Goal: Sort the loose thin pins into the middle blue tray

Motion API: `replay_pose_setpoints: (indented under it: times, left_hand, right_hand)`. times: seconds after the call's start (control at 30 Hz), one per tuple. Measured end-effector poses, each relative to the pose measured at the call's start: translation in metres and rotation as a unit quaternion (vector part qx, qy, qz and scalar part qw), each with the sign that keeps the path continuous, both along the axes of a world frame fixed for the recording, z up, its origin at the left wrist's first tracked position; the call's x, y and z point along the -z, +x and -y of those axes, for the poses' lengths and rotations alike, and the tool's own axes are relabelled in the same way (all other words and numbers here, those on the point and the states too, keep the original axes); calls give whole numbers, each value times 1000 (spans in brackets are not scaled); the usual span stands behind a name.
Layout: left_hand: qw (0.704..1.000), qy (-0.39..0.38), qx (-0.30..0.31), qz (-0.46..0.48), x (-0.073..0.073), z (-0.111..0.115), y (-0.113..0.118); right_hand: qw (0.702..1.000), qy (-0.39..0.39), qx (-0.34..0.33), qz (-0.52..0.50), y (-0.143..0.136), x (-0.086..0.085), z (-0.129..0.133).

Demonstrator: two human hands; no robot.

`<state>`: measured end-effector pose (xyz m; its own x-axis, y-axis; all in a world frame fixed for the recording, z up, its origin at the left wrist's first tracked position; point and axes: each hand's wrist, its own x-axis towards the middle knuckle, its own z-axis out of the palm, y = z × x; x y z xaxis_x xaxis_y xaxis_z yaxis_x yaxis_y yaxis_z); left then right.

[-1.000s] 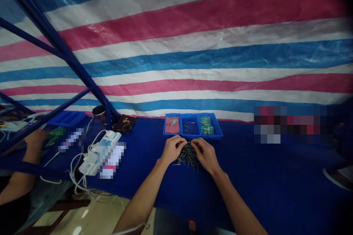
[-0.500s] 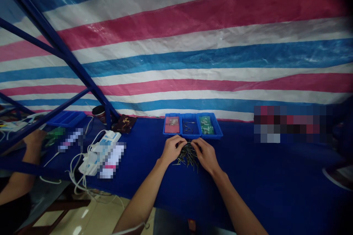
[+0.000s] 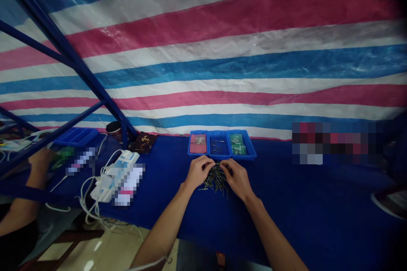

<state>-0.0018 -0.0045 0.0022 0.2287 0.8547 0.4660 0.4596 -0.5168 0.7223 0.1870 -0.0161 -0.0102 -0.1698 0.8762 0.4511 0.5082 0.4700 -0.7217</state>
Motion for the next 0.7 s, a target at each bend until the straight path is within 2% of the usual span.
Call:
replay_pose_setpoints:
  times: [0.7]
  left_hand:
    - [1000,-1,1,1,3,0,1]
  right_hand:
    - [1000,-4,-1,28,0,-6,3]
